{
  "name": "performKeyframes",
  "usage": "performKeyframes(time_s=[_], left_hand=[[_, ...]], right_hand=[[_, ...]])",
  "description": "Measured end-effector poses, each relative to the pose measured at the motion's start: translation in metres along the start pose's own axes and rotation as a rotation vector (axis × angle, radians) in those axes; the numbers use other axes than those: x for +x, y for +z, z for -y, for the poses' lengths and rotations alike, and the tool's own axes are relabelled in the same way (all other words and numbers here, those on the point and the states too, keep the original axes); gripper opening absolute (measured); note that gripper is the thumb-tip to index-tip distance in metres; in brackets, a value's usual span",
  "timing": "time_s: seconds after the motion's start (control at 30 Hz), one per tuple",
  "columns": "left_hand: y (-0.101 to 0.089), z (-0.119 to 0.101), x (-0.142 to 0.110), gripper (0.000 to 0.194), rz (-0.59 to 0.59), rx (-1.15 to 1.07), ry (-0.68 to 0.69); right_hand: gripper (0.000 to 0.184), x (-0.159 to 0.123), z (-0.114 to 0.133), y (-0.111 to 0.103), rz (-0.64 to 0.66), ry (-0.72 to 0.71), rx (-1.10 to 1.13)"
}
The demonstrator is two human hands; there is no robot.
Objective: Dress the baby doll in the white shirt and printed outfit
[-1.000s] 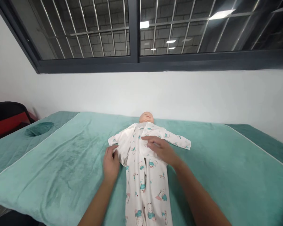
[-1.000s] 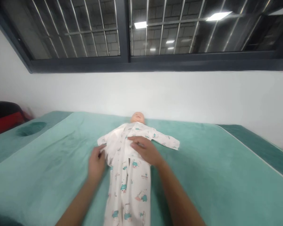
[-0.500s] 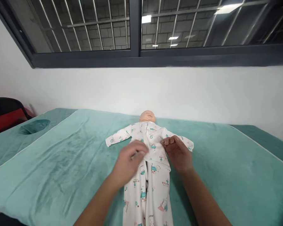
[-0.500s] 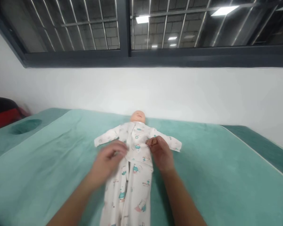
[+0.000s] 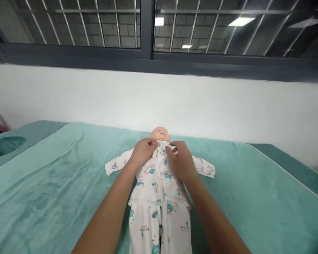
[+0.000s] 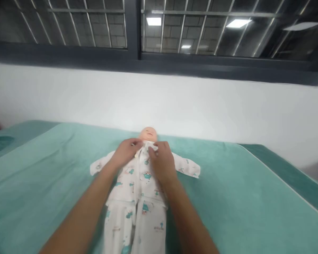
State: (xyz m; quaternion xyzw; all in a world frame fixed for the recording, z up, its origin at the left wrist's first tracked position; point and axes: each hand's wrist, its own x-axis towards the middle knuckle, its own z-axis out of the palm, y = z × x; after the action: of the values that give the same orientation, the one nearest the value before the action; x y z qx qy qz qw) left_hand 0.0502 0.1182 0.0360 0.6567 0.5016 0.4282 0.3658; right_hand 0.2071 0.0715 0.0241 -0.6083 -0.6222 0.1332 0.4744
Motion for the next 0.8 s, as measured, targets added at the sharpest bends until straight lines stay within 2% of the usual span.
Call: performKeyframes(time_s=[0.07,0.17,0.23,0.33,0.4,0.53,0.63,0.8], left_hand=[[0.009,0.007,0.007,0.019,-0.008,0.110,0.080],[0.012,0.015,0.008,0.018,-0.049,0.174,0.134],[0.010,0.017,0.007,0.016,-0.058,0.138,0.114],[0.008,0.012,0.007,0.014,-0.082,-0.049,0.041],[0.009,0.005,0.006,0.014,-0.101,-0.262,-0.032],[0.014,-0.007,0.001,0.018,-0.084,-0.661,-0.179],[0.017,-0.010,-0.002,0.016,-0.061,-0.657,-0.202],[0.019,-0.007,-0.001,0.017,-0.022,-0.564,-0.207]], right_hand=[[0.021,0.020,0.000,0.012,-0.021,-0.038,-0.132],[0.034,0.038,-0.002,0.025,0.050,-0.025,-0.258],[0.036,0.041,-0.002,0.027,0.107,-0.032,-0.326],[0.028,0.040,-0.002,0.023,0.147,0.004,-0.369],[0.020,0.040,-0.002,0.019,0.140,0.064,-0.301],[0.013,0.038,-0.002,0.017,0.027,0.140,0.040],[0.014,0.035,-0.002,0.018,-0.021,0.177,0.248],[0.011,0.028,-0.005,0.021,0.009,0.187,0.392]])
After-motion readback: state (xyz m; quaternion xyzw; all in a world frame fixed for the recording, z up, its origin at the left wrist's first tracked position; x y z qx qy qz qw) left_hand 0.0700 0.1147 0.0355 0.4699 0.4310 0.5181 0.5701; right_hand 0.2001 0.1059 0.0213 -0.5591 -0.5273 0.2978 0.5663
